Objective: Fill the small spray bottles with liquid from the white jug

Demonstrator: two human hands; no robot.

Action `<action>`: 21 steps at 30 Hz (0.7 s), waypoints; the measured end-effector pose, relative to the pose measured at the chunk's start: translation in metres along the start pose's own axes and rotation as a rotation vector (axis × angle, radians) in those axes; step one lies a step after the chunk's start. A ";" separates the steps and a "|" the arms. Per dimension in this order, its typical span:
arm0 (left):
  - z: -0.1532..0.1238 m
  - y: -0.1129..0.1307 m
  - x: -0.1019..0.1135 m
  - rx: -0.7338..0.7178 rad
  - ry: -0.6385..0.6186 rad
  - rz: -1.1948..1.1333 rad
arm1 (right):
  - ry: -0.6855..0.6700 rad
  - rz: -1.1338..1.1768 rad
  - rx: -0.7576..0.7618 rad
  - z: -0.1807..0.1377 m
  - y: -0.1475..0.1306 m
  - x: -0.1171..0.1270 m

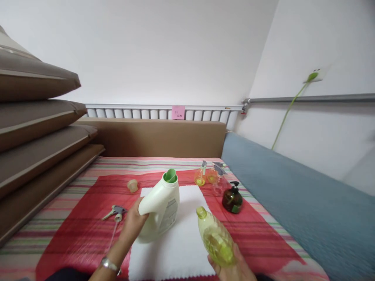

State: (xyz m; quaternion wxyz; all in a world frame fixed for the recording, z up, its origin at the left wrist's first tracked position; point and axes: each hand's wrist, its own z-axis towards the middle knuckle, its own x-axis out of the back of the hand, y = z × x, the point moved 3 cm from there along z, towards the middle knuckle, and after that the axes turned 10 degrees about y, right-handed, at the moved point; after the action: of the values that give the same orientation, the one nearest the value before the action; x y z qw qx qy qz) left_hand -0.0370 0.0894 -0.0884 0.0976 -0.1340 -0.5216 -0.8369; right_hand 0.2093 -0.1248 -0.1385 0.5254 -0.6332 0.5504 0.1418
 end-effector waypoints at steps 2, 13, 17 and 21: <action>-0.003 -0.003 -0.008 -0.059 0.014 0.044 | 0.016 -0.011 0.112 -0.006 -0.027 -0.016; -0.005 0.015 -0.028 -0.112 -0.160 0.209 | -0.096 -0.321 0.436 0.000 -0.131 -0.094; -0.001 0.034 -0.034 -0.100 -0.195 0.266 | -0.128 -0.419 0.505 0.007 -0.142 -0.110; 0.008 0.034 -0.036 -0.079 -0.209 0.277 | -0.148 -0.505 0.573 0.010 -0.156 -0.122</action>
State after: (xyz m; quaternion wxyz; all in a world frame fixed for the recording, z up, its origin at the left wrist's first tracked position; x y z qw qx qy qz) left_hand 0.0084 0.0822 -0.0679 0.1519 -0.2946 -0.4721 -0.8169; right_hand 0.3021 -0.0744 0.0301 0.7376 -0.5645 0.3552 -0.1061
